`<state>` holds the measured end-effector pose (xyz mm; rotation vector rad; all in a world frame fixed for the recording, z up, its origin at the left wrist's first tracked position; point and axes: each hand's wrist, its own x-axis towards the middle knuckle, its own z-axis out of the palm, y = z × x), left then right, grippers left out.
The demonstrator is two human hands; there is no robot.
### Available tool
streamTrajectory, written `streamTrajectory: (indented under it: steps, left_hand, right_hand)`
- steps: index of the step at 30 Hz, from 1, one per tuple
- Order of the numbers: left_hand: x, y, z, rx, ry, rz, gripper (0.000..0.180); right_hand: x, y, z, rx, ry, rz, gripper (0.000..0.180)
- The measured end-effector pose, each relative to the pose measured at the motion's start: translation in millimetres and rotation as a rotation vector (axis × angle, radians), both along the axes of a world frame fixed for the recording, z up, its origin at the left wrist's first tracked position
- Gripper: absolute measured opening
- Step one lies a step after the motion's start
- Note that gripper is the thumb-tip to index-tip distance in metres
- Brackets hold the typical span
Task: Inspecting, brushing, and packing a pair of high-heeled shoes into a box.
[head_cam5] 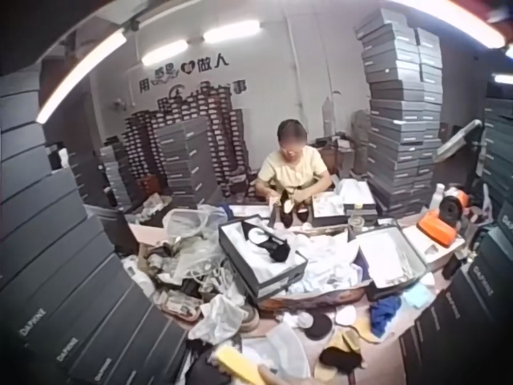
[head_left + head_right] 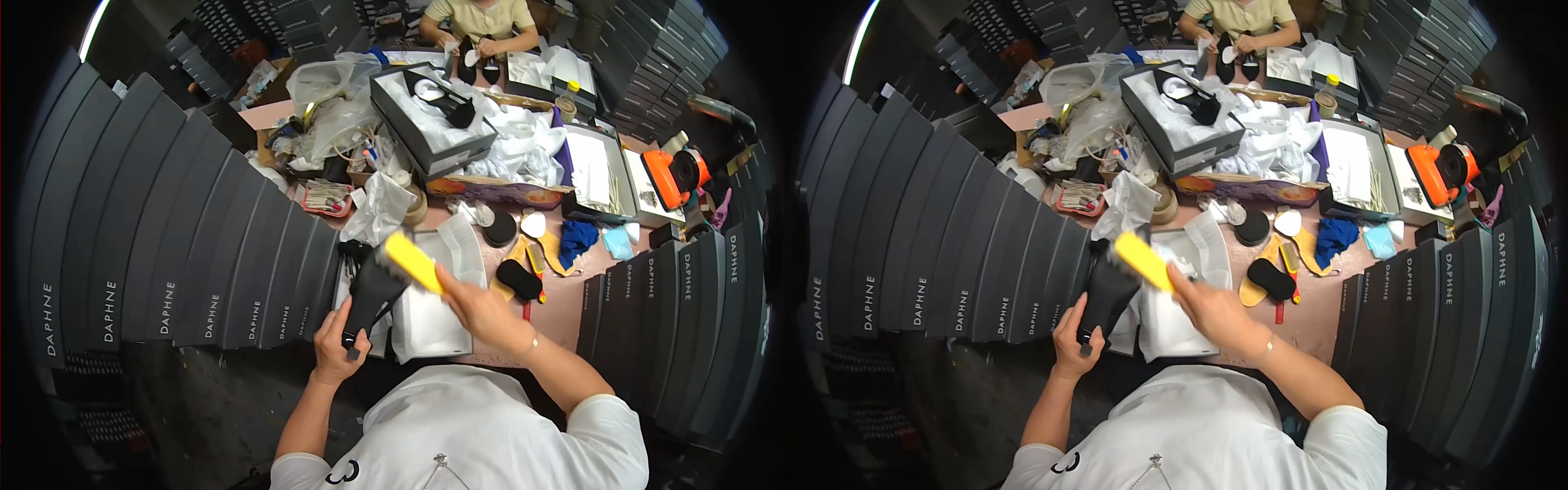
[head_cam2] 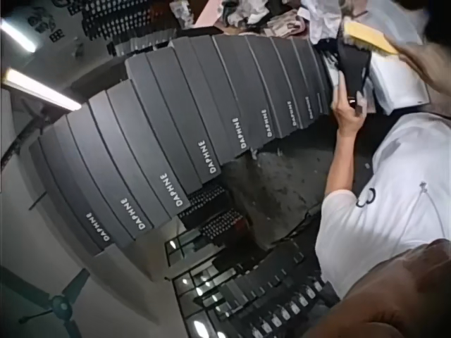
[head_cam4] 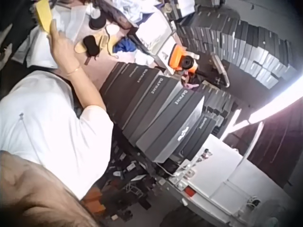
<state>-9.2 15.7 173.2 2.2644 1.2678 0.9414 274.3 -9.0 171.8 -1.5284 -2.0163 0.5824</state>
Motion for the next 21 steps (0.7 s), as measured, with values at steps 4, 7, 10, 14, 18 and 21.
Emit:
streamTrajectory:
  steps: [4, 7, 10, 14, 18, 21]
  left_hand:
    - [-3.8, 13.9, -18.6, -0.233, -0.327, 0.092, 0.057]
    - [13.7, 11.0, -20.7, -0.662, -0.540, -0.067, 0.079]
    - [40.3, 10.9, -10.4, -0.892, -0.791, -0.341, 0.106]
    - [65.2, 2.3, -13.6, -0.932, -1.031, 0.008, 0.060]
    - [82.1, 2.6, -16.5, -1.218, -1.459, 0.236, 0.041]
    - [70.6, 3.4, -34.6, -1.578, -1.623, -0.098, 0.041]
  right_hand:
    - [15.3, -24.1, -18.7, 0.081, 0.273, 0.106, 0.053]
    - [15.8, 20.4, -8.1, -0.325, 0.610, -0.182, 0.079]
    - [-19.7, 32.1, -20.7, -0.535, 0.978, -0.281, 0.094]
    - [-59.5, 24.3, -30.0, -0.698, 1.553, -0.304, 0.068]
    - [-69.9, 29.5, -40.5, -0.477, 1.434, -0.213, 0.064]
    - [-65.7, 29.2, -27.9, -0.392, 1.114, -0.073, 0.069]
